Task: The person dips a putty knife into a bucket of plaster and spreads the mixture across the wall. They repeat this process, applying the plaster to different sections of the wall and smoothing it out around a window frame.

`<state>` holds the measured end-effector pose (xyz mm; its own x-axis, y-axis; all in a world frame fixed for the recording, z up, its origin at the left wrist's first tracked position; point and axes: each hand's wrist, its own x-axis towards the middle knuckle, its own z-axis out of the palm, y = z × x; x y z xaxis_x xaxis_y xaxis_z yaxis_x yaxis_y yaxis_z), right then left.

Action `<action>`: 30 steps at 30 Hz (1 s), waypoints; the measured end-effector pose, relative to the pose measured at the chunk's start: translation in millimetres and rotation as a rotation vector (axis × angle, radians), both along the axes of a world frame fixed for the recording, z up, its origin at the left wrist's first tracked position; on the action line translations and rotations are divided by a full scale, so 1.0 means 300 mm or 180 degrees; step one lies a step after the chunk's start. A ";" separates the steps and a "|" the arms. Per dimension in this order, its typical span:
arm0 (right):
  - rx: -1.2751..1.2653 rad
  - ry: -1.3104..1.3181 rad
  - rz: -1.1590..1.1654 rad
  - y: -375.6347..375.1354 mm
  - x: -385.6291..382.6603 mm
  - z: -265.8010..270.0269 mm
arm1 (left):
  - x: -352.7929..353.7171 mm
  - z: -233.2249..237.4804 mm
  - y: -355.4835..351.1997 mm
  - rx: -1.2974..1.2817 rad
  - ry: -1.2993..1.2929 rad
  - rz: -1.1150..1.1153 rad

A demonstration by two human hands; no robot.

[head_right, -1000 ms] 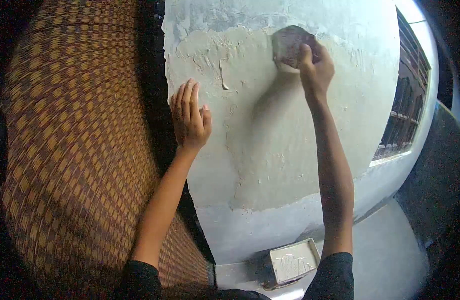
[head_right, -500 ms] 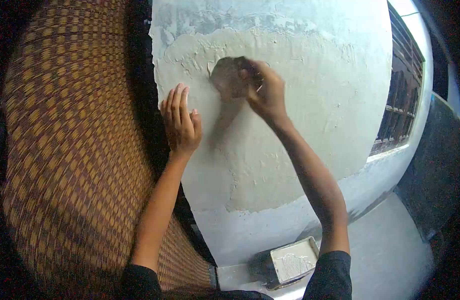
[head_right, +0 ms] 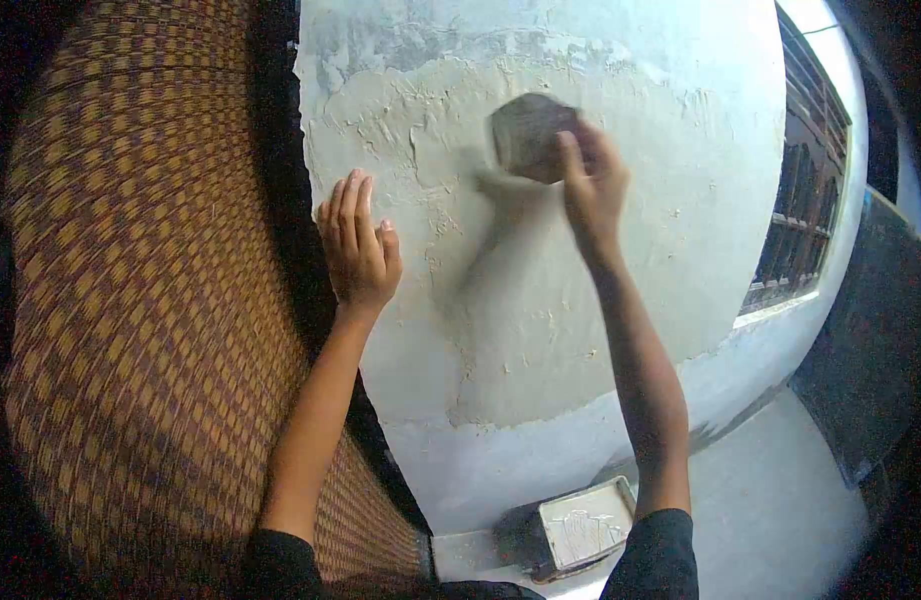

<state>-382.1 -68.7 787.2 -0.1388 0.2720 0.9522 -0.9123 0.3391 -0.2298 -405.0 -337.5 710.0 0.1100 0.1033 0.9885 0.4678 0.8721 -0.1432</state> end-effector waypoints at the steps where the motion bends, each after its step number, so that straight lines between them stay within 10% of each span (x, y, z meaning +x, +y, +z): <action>1: 0.0289 -0.0055 -0.0291 -0.039 -0.006 -0.015 | 0.001 0.001 -0.002 0.0005 -0.0003 -0.0011; 5: 0.1112 -0.0135 -0.0696 -0.155 0.052 -0.023 | -0.004 -0.001 -0.009 -0.0016 -0.0013 0.0013; 16: -0.1082 0.0123 -0.0735 0.224 0.010 0.056 | 0.004 -0.003 -0.006 0.0022 -0.0059 0.0023; 26: 0.1067 -0.0011 -0.0608 -0.226 0.037 0.088 | 0.006 0.000 -0.014 -0.0005 -0.0060 0.0032; 30: 0.0485 0.0338 -0.1057 -0.142 0.006 0.181 | 0.004 -0.003 -0.014 0.0010 -0.0054 0.0009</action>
